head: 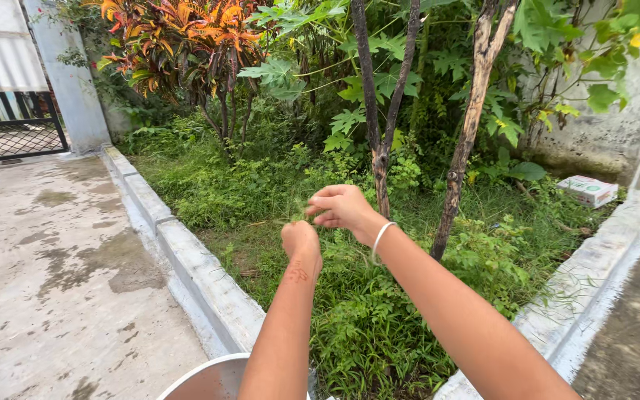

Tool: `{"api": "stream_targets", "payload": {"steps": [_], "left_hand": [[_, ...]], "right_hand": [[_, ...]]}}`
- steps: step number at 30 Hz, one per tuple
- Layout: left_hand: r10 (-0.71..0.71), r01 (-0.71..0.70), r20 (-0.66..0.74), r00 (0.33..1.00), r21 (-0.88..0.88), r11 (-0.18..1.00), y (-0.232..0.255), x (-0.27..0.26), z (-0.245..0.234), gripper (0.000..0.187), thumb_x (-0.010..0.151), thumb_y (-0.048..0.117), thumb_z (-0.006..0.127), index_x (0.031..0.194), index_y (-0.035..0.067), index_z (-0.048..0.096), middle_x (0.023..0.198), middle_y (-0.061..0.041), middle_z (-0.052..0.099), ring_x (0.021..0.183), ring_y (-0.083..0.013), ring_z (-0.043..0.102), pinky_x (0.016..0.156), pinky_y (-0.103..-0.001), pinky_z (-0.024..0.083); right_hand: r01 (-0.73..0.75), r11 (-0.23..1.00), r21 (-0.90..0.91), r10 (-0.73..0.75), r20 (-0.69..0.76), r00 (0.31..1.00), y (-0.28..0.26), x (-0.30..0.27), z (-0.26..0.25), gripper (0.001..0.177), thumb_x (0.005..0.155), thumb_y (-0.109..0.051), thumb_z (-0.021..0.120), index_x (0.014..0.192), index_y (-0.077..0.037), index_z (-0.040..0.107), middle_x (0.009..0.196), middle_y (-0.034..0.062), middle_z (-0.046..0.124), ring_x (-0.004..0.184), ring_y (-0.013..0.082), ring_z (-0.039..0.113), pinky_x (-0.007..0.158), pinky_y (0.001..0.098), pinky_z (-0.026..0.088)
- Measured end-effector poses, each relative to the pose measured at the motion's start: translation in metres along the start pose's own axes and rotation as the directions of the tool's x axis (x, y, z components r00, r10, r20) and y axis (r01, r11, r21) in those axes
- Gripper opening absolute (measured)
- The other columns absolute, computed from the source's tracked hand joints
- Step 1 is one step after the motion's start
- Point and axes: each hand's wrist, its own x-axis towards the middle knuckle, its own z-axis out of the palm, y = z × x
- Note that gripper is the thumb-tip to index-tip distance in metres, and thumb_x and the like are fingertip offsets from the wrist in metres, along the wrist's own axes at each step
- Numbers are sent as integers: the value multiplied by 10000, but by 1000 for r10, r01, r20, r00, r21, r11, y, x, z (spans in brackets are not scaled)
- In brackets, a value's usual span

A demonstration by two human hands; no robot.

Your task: The person pulls out weeds and grass from around the base of trees by hand, tossing some of the pulled vegetation into a metal bowl.

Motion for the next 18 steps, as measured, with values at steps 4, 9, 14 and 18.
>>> {"api": "stream_targets", "payload": {"steps": [4, 9, 14, 18], "left_hand": [[-193, 197, 43, 980, -294, 935, 15, 5, -13, 243, 1012, 155, 398, 963, 28, 600, 776, -70, 602, 578, -176, 575, 543, -355, 444], [-213, 284, 188, 959, -637, 717, 34, 21, -19, 160, 994, 94, 422, 910, 50, 551, 642, -18, 418, 448, -130, 328, 429, -322, 288], [-12, 335, 381, 924, -797, 502, 57, 29, -21, 141, 986, 136, 366, 879, 118, 455, 557, 28, 282, 417, -106, 194, 410, -304, 182], [34, 160, 229, 973, -770, 618, 60, 20, -37, 142, 986, 138, 394, 891, 99, 492, 583, 26, 346, 438, -99, 232, 405, -305, 144]], "right_hand": [[66, 960, -272, -28, 143, 989, 44, -12, -18, 541, 822, -8, 615, 1357, -92, 598, 1424, 95, 618, 1273, 241, 574, 1091, 389, 452], [-15, 858, -514, 222, 344, 912, 106, -24, -4, 874, 714, -8, 701, 1528, -190, 437, 1623, 80, 345, 1518, 244, 293, 1232, 418, 259], [-61, 986, -158, 148, 627, 764, 132, 5, 18, 687, 832, -100, 728, 1468, -75, 470, 1562, 102, 474, 1506, 257, 359, 1205, 383, 308], [-299, 938, 176, 44, 794, 606, 135, 11, 12, 453, 969, -188, 767, 1318, 11, 559, 1277, 99, 662, 1263, 246, 569, 1198, 386, 436]]}}
